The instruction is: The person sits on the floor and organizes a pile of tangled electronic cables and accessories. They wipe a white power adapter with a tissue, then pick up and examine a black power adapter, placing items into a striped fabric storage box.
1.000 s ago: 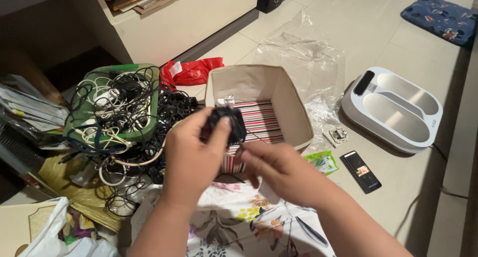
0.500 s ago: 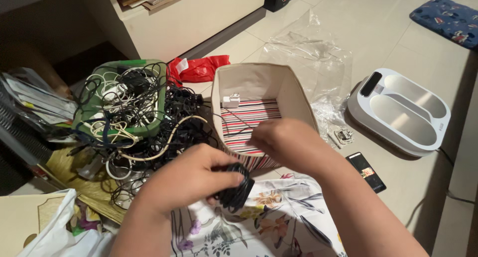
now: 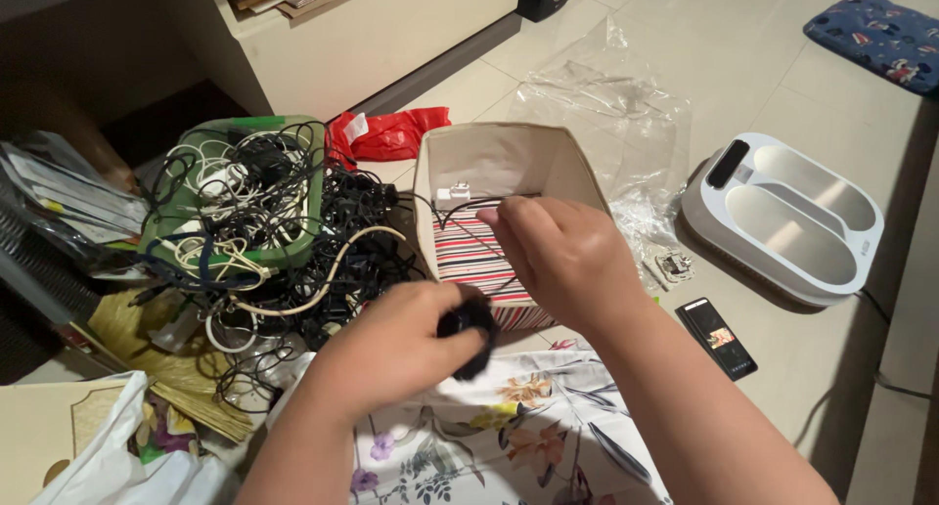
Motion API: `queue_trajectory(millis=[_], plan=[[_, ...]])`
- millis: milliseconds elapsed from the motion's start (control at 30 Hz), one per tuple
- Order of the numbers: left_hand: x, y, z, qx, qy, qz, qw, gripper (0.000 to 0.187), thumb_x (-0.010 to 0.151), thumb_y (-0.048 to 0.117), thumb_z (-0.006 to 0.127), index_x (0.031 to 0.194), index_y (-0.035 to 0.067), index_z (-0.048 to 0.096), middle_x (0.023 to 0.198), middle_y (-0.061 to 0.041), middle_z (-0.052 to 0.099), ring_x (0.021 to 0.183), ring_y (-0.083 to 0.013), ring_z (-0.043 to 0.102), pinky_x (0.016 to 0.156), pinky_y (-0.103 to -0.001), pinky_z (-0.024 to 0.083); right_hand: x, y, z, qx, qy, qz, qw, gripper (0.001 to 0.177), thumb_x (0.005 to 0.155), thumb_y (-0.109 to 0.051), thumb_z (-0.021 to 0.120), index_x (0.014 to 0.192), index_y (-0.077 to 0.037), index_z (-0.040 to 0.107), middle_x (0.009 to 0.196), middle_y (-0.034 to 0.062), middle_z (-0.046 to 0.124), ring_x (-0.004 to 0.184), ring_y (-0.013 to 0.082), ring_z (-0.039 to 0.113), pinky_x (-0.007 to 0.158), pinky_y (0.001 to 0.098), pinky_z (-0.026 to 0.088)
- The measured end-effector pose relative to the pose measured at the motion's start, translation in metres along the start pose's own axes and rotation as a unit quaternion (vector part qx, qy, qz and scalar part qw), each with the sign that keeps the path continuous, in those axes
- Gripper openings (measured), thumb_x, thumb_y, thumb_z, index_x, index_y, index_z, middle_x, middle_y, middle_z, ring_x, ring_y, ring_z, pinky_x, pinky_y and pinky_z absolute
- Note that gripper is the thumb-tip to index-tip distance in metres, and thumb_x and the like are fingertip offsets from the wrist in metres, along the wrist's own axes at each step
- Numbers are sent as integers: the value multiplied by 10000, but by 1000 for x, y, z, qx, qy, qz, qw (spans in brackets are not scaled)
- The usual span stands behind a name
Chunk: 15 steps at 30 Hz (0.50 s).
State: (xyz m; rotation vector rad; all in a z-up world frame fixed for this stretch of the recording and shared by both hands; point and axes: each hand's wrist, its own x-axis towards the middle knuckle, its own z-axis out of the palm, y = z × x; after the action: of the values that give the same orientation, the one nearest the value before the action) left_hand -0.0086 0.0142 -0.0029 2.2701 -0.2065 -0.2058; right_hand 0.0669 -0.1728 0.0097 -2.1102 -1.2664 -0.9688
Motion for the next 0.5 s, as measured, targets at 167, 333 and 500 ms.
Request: queue_trajectory(millis=[167, 333, 500], plan=[[-3, 5, 6, 160, 240, -40, 957, 285, 860, 253, 686, 966, -11, 673, 901, -242, 689, 840, -433, 674, 778, -514, 537, 0, -13, -9, -93, -197, 60, 974, 338, 887, -360, 753, 744, -71, 653, 660, 92, 626, 564, 328, 640, 495, 459, 501], [-19, 8, 3, 224, 345, -33, 911, 311, 853, 235, 687, 957, -56, 659, 878, -255, 672, 846, -446, 671, 771, -511, 544, -9, -7, -6, -142, -315, 107, 932, 141, 853, -269, 714, 812, -134, 705, 860, 60, 677, 659, 283, 686, 586, 445, 547], [-50, 14, 1, 111, 226, 33, 967, 430, 846, 286, 738, 1121, -41, 695, 979, -222, 708, 846, -385, 711, 737, -458, 560, -12, 10, -22, -141, -124, 122, 975, 86, 920, -191, 722, 901, -111, 697, 909, 63, 707, 617, 308, 676, 545, 435, 519]])
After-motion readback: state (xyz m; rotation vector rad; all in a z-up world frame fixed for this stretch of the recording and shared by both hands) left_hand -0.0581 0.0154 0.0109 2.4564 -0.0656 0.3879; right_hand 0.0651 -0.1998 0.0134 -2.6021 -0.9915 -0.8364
